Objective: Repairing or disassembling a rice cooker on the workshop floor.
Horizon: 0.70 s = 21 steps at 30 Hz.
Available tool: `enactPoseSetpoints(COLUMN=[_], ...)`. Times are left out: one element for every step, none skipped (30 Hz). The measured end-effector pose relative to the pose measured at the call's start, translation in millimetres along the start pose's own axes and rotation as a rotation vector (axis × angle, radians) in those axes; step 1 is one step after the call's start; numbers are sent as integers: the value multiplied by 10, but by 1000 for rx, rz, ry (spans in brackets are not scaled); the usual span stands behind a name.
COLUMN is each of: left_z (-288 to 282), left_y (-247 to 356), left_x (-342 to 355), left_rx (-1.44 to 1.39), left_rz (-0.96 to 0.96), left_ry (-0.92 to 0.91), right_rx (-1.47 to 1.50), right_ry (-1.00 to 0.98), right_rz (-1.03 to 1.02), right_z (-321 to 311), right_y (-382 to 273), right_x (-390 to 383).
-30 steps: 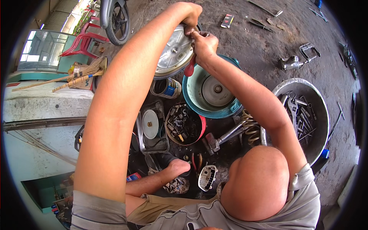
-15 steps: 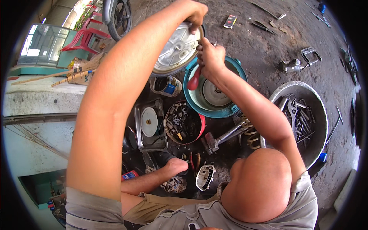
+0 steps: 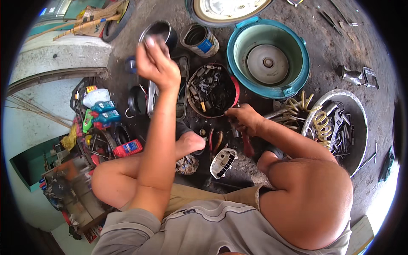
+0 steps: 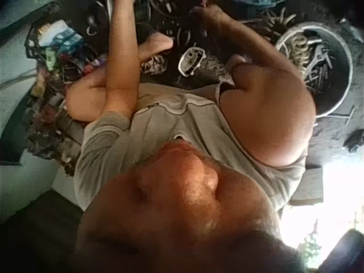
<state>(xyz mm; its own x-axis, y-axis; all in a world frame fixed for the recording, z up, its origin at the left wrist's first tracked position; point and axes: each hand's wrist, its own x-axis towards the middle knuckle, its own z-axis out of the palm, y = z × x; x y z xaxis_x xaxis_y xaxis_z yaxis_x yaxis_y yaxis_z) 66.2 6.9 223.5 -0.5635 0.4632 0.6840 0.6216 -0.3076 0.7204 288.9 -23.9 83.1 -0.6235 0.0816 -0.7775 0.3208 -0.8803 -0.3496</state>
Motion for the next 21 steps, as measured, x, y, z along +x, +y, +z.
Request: enactPoseSetpoints(left_z=[-247, -500, -720, -809, -849, -894, -943, -1002, -929, -870, -816, -788, -765, -743, -732, -719, -700, -699, -690, -688, -668], left_y=[-263, -566, -830, -965, -1047, -1126, -1182, -1247, -1281, -1304, -1337, -1378, -1412, -1444, -1459, -1472, -1483, -1496, -1506, -1512, -1513], left_x=[-290, -647, -962, -1273, -1537, -1689, -1815, -1918, -1957, -2001, -2020, -2047, -2067, -2075, -2095, -2104, -2102, -2113, -2116, -2106, -2116], left_rx=[58, 248, 435, 446, 454, 488, 522, 581, 622, 653, 645, 676, 708, 754, 752, 817, 882, 885, 935, 986, 983], left_rz=[-135, -183, -230, -276, -321, -305, -289, -277, -253, -277, -274, -255, -235, -232, -237, -238, -236, -237, -206, -174, -167], left_ry=[56, -36, -129, -270, -411, -512, -614, -676, -738, -749, -748, -763, -778, -821, -823, -867, -910, -910, -957, -1003, -1004], right_rx=[-4, -15, -26, -9, -8, 42, 92, 68, 70, 71, 72, 72, 100, 128, 128, 143, 158, 159, 160, 162, 166], right_ry=[-5, 21, 48, 90, 96, 90, 83, 105, 116, 145, 172, 177, 172, 167, 170, 150, 129, 126, 126, 125, 128], right_rz=[14, 31, 44, 53, 64, 58, 52, 42, 37, 28, 19, 25, 26, 26, 30, 29, 27, 28, 28, 27, 21], right_z=[-49, -108, -156, -225, -288, -330, -344, -339, -374, -398, -417, -437, -461, -477, -492, -503, -510, -489, -458, -421, -413], right_y=[129, 242, 324, 407, 461, 494, 512, 538, 511, 476, 447, 450, 444, 432, 437, 434, 428, 425, 414, 399, 397], right_x=[88, 178, 268, 331, 370, 416, 435, 466, 426, 381, 348, 370, 399, 421, 435, 446, 450, 442, 431, 428, 433])
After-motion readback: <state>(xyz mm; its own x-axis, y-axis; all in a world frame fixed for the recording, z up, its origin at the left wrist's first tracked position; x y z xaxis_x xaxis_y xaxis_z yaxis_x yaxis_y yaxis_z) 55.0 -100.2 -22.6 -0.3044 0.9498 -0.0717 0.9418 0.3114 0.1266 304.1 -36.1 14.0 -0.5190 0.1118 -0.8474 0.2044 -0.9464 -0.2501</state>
